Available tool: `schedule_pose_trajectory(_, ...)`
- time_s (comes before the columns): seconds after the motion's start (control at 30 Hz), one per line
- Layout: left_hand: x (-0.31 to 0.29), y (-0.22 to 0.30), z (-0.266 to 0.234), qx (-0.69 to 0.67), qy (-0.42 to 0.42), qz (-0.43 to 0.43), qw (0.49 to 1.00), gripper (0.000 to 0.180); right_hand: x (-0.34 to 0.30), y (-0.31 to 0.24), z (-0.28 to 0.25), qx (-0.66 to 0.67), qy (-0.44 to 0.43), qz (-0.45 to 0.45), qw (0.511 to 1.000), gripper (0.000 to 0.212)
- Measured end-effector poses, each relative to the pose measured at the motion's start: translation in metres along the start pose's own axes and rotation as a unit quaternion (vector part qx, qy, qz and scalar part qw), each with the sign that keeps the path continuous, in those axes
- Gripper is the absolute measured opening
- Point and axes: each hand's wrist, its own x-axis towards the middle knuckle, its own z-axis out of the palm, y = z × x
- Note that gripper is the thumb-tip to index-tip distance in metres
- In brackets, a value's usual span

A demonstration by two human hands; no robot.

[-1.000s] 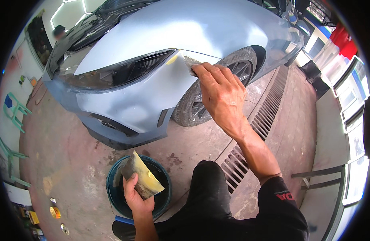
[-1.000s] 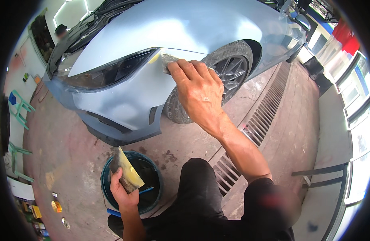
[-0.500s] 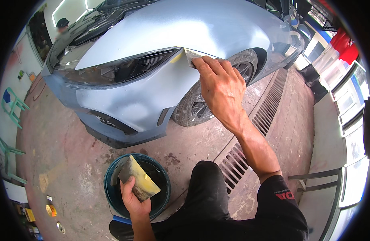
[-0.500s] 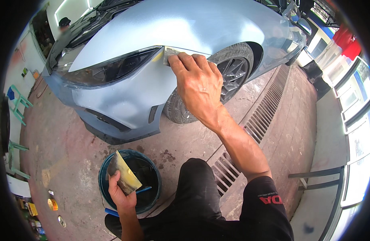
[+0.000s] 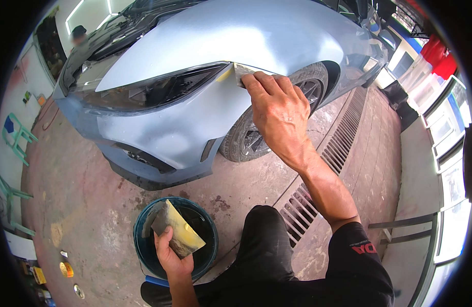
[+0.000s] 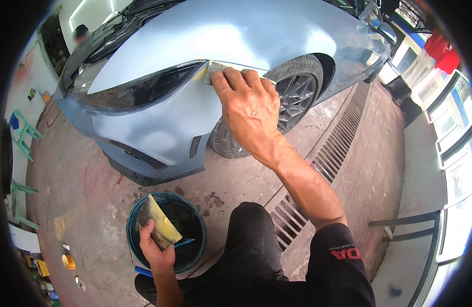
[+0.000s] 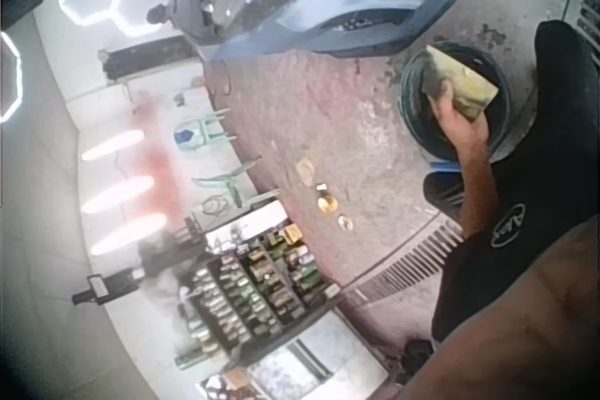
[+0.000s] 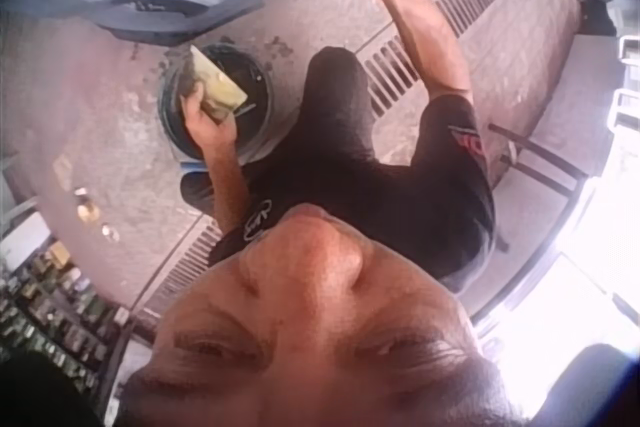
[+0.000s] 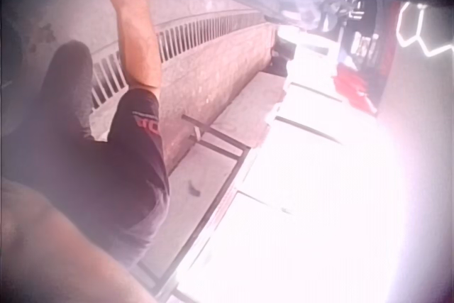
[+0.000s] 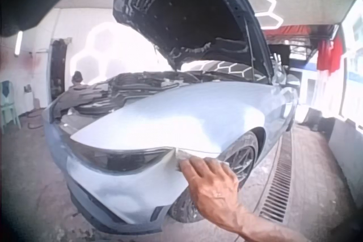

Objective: The person sands the front bumper of a silver car using a yellow sanding block, repeatedly dipping it into a bucket of water. They work along the lower edge and side of the bumper, then inspect the surface by hand and continue sanding.

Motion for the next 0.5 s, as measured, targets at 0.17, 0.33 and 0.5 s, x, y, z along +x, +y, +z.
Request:
schedule_pose_trajectory(0.17,0.0004,-0.0004,-0.003,-0.001,-0.005,-0.002,1.0,0.034,0.0005,-0.0015,-0.0015,0.001,-0.003,0.011,1.0,0.032)
schedule_pose_trajectory(0.33,-0.0019,0.0003,-0.001,-0.004,0.003,-0.001,1.0,0.033,-0.0037,0.0029,-0.0003,-0.014,-0.019,0.012,1.0,0.033)
schedule_pose_trajectory(0.5,-0.001,-0.0006,-0.0034,-0.009,-0.012,-0.008,1.0,0.033,-0.0062,0.007,-0.0053,-0.022,-0.035,0.018,0.999,0.033)
